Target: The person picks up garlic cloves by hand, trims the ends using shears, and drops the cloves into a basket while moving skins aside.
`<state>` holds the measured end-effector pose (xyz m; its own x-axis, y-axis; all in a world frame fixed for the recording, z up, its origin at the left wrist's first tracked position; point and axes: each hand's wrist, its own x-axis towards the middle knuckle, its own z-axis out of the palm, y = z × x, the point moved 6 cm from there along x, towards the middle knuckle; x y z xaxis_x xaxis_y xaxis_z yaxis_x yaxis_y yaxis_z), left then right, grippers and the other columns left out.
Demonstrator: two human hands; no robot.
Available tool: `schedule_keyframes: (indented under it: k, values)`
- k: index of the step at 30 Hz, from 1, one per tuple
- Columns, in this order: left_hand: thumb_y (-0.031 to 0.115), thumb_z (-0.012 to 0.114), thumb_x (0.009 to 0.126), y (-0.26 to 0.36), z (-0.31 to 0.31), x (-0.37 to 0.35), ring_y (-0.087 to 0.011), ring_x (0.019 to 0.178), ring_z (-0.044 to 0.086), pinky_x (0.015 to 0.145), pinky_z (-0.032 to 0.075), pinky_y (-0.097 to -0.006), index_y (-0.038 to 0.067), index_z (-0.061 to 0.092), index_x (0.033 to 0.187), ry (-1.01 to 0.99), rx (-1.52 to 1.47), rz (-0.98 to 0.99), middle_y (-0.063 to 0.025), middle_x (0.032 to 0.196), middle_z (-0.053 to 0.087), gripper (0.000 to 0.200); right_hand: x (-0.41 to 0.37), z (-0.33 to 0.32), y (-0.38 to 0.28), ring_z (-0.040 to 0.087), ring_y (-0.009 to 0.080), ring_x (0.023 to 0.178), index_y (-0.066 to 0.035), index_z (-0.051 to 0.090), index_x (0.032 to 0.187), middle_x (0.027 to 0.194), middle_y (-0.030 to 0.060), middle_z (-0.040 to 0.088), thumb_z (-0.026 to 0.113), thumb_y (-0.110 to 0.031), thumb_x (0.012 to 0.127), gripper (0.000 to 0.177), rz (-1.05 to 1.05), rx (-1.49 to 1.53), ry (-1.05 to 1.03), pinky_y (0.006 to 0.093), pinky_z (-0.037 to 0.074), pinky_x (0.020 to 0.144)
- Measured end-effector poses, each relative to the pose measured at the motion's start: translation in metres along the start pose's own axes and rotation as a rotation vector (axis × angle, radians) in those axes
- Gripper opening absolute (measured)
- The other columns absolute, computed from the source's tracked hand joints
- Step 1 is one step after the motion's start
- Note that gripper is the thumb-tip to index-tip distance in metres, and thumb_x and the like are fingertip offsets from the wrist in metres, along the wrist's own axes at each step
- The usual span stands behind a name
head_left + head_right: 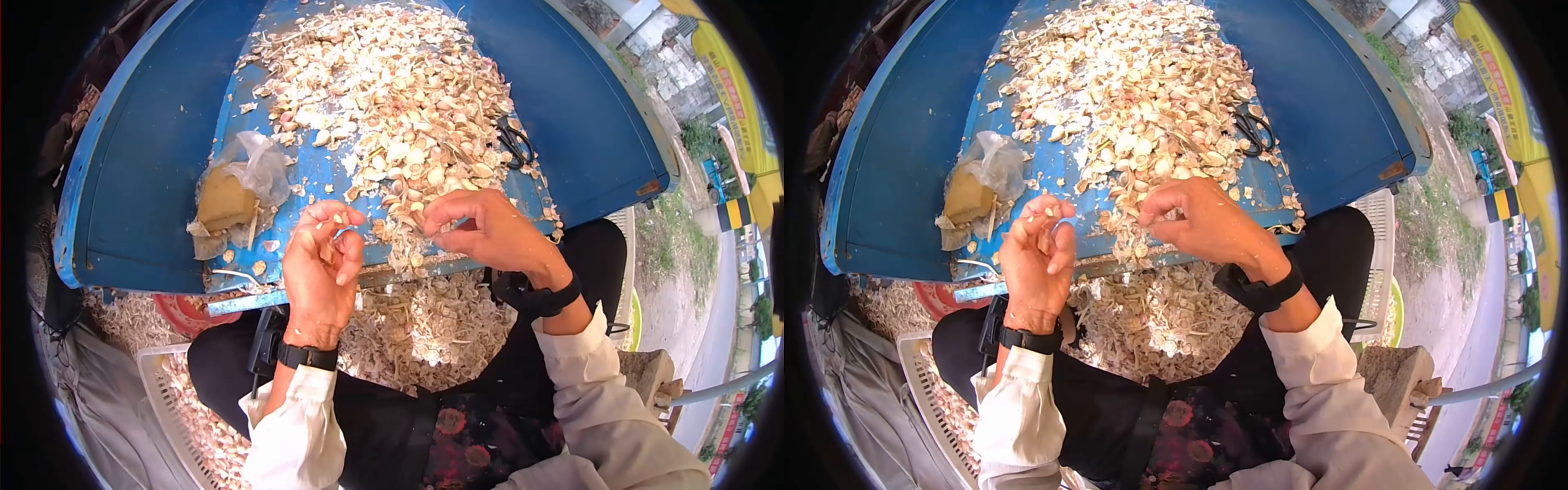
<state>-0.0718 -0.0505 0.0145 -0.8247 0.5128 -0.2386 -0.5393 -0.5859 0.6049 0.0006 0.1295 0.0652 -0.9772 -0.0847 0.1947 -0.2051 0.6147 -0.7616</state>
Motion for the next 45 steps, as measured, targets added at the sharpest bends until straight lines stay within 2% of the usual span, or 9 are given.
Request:
schedule_keyframes:
  k: [1, 6, 9, 12, 22, 27, 38, 40, 45]
  values:
    - [0.010, 0.047, 0.089, -0.003, -0.001, 0.001, -0.0103, 0.055, 0.045, 0.037, 0.028, -0.0193, 0.002, 0.057, 0.097, 0.015, -0.050, -0.030, -0.0086, 0.093, 0.060, 0.015, -0.006, -0.007, 0.009, 0.064, 0.0245, 0.064, 0.000, 0.066, 0.090, 0.074, 0.0117, 0.064, 0.072, -0.010, 0.075, 0.019, 0.317, -0.086, -0.052, 0.0367, 0.050, 0.062]
    - [0.015, 0.049, 0.091, -0.012, -0.006, 0.002, -0.0107, 0.063, 0.050, 0.041, 0.030, -0.0182, 0.003, 0.059, 0.095, 0.071, -0.019, -0.099, -0.0061, 0.093, 0.060, 0.016, 0.005, 0.020, 0.026, 0.059, 0.0388, 0.065, -0.001, 0.061, 0.076, 0.074, 0.0186, 0.061, 0.068, -0.013, 0.077, 0.014, 0.176, -0.299, 0.136, 0.0440, 0.047, 0.059]
    - [0.021, 0.048, 0.094, -0.020, -0.015, 0.004, -0.0111, 0.067, 0.054, 0.044, 0.033, -0.0184, 0.004, 0.060, 0.098, 0.104, 0.203, -0.138, -0.0047, 0.091, 0.059, 0.021, 0.010, 0.036, 0.031, 0.058, 0.0218, 0.061, -0.002, 0.065, 0.084, 0.071, 0.0112, 0.060, 0.069, -0.011, 0.082, 0.010, 0.122, -0.443, 0.063, 0.0339, 0.046, 0.056]
    - [0.031, 0.045, 0.099, -0.031, -0.016, 0.005, -0.0120, 0.070, 0.056, 0.048, 0.036, -0.0200, 0.004, 0.060, 0.105, 0.078, 0.396, -0.183, -0.0033, 0.090, 0.059, 0.032, 0.004, 0.020, 0.020, 0.062, 0.0276, 0.063, -0.001, 0.063, 0.079, 0.072, 0.0146, 0.061, 0.070, -0.018, 0.078, 0.019, 0.203, -0.095, 0.254, 0.0375, 0.048, 0.059]
    - [0.040, 0.042, 0.101, -0.059, -0.011, -0.014, -0.0125, 0.069, 0.058, 0.048, 0.040, -0.0230, 0.003, 0.058, 0.104, 0.241, -0.061, -0.387, -0.0027, 0.083, 0.060, 0.040, 0.032, 0.002, 0.015, 0.060, 0.0074, 0.072, 0.001, 0.069, 0.093, 0.079, 0.0058, 0.069, 0.067, -0.006, 0.085, 0.010, 0.243, -0.037, 0.274, 0.0248, 0.049, 0.064]
    - [0.023, 0.051, 0.099, -0.048, -0.018, -0.004, -0.0094, 0.064, 0.055, 0.046, 0.036, -0.0217, 0.004, 0.059, 0.100, 0.108, 0.013, -0.203, -0.0013, 0.077, 0.057, 0.021, 0.044, 0.042, 0.030, 0.061, 0.0391, 0.074, -0.003, 0.064, 0.083, 0.076, 0.0180, 0.062, 0.066, -0.012, 0.078, 0.012, 0.017, -0.550, 0.037, 0.0441, 0.048, 0.066]
    - [0.033, 0.049, 0.098, -0.036, -0.013, 0.001, -0.0127, 0.067, 0.058, 0.051, 0.041, -0.0230, 0.004, 0.060, 0.102, 0.287, 0.024, -0.167, -0.0029, 0.085, 0.060, 0.031, 0.046, 0.008, -0.005, 0.066, 0.0321, 0.068, 0.001, 0.065, 0.084, 0.074, 0.0183, 0.066, 0.066, -0.009, 0.073, 0.015, 0.222, -0.165, 0.124, 0.0387, 0.051, 0.063]
    - [0.033, 0.047, 0.099, -0.040, -0.009, 0.002, -0.0140, 0.068, 0.059, 0.052, 0.042, -0.0230, 0.004, 0.058, 0.106, 0.261, -0.101, -0.200, -0.0036, 0.085, 0.060, 0.032, 0.054, 0.027, -0.022, 0.068, 0.0169, 0.067, -0.001, 0.067, 0.086, 0.075, 0.0116, 0.067, 0.069, -0.008, 0.079, 0.010, 0.069, -0.080, -0.126, 0.0306, 0.050, 0.059]
    - [0.032, 0.047, 0.098, -0.043, -0.025, 0.004, -0.0120, 0.068, 0.054, 0.047, 0.036, -0.0205, 0.003, 0.057, 0.110, 0.309, -0.133, -0.230, -0.0026, 0.088, 0.060, 0.033, 0.079, 0.057, 0.027, 0.064, 0.0381, 0.074, -0.006, 0.070, 0.088, 0.082, 0.0156, 0.067, 0.061, -0.010, 0.076, 0.015, -0.004, -0.687, -0.195, 0.0443, 0.050, 0.065]
